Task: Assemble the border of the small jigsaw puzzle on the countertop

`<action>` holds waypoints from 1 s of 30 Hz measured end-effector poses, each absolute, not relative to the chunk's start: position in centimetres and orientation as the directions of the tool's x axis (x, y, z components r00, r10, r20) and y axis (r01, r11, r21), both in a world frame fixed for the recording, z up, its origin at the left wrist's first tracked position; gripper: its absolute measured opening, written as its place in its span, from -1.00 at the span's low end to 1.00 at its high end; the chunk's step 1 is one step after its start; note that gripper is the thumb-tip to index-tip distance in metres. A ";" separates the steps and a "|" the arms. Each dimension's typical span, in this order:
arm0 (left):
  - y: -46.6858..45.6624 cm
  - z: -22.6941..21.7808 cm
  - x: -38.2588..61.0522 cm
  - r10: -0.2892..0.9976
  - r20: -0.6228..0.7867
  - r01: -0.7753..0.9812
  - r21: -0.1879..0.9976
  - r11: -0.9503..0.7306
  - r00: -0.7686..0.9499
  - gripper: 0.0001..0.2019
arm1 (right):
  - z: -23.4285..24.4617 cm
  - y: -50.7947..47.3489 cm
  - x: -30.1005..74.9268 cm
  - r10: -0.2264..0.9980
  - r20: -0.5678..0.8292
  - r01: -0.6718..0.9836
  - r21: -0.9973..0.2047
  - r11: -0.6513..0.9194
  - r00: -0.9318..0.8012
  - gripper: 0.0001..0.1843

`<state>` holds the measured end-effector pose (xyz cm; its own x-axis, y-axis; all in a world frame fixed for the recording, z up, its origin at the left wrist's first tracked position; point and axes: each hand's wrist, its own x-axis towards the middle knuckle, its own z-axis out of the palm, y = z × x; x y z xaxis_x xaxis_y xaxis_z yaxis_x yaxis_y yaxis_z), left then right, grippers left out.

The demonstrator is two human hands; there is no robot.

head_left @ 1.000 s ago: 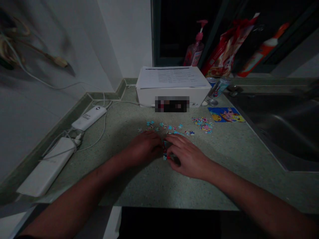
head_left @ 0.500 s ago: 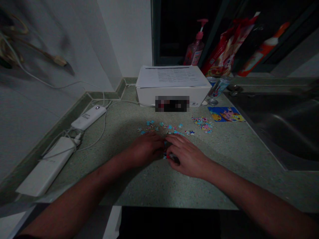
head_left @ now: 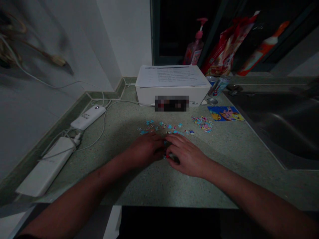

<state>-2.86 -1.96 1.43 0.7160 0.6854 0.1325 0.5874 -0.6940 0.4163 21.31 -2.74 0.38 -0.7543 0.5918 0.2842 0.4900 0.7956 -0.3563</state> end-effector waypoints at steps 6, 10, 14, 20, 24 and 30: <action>-2.0 1.4 -2.7 0.692 0.138 0.591 0.421 -0.688 0.708 -0.96 | 0.3 -2.7 21.3 0.583 0.294 0.486 -0.342 0.804 -0.757 -0.92; -2.1 1.3 -2.7 0.696 0.141 0.595 0.418 -0.686 0.704 -0.95 | 0.4 -2.7 21.4 0.586 0.286 0.486 -0.351 0.801 -0.758 -0.94; -2.2 1.2 -2.7 0.709 0.142 0.603 0.426 -0.674 0.691 -0.94 | 0.4 -2.6 21.5 0.584 0.294 0.470 -0.377 0.798 -0.756 -0.92; -2.2 1.3 -2.6 0.704 0.153 0.592 0.438 -0.677 0.693 -0.94 | 0.6 -2.5 21.7 0.564 0.300 0.447 -0.378 0.811 -0.769 -0.96; -2.2 1.2 -2.5 0.712 0.132 0.606 0.432 -0.668 0.690 -0.96 | 0.8 -2.2 21.9 0.535 0.323 0.416 -0.370 0.831 -0.781 -0.94; -2.2 1.4 -2.4 0.713 0.120 0.609 0.436 -0.663 0.691 -0.93 | 0.9 -2.0 22.1 0.524 0.320 0.404 -0.371 0.836 -0.790 -0.89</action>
<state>-2.42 -2.21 1.37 0.6905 0.7133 0.1198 0.6088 -0.6626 0.4363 22.09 -1.97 0.89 -0.7895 0.5237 0.3200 0.4041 0.8360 -0.3712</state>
